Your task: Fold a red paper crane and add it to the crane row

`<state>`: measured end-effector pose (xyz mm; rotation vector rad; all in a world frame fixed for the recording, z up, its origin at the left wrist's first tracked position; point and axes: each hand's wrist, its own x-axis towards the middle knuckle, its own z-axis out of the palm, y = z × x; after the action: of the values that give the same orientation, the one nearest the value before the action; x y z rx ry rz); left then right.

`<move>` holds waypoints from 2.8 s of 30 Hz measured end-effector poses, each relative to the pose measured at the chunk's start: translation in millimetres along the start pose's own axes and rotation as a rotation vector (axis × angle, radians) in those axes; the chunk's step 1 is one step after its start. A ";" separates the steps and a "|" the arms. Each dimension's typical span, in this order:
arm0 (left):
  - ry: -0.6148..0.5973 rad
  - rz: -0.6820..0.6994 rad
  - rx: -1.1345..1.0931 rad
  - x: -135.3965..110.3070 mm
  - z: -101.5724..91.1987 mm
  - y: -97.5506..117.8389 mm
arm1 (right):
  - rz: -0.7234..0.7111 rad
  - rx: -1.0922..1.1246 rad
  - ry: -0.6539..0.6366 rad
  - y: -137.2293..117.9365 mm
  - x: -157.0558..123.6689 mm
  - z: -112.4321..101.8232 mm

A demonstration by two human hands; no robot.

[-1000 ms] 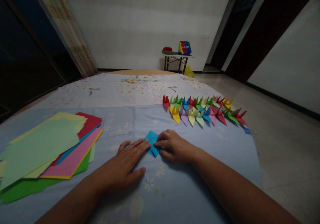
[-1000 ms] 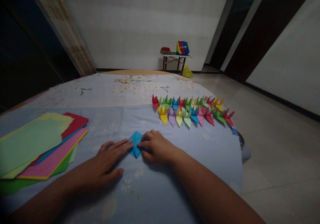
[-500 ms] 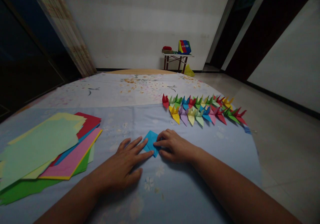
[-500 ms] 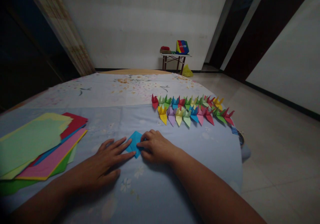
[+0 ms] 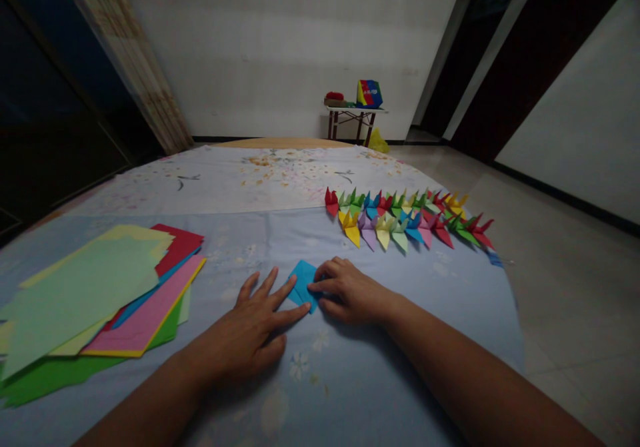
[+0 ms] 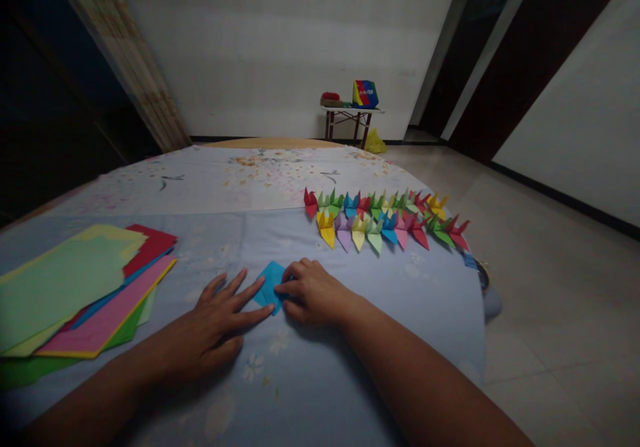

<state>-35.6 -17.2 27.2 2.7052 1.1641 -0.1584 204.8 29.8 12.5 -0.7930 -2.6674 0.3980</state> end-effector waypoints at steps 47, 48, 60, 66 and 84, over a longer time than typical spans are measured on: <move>-0.022 -0.002 -0.049 0.2 -6.4 2.3 | 0.013 0.000 0.000 -2.2 -0.4 -0.6; -0.021 0.000 -0.054 0.2 -6.2 2.4 | 0.016 0.002 -0.002 -2.9 -0.5 -1.1; 0.018 -0.063 -0.047 -4.2 -13.4 22.0 | 0.005 -0.023 -0.053 -7.1 -0.1 -3.6; 0.005 -0.050 -0.051 -6.3 -9.6 28.3 | 0.014 -0.008 -0.064 -7.0 0.4 -3.7; 0.166 -0.129 0.097 0.1 25.0 26.3 | 0.016 -0.008 -0.072 -6.2 1.0 -3.1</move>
<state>-16.9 -40.2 6.3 2.7713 1.4137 -0.0084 202.2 25.9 17.8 -0.8181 -2.7318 0.4285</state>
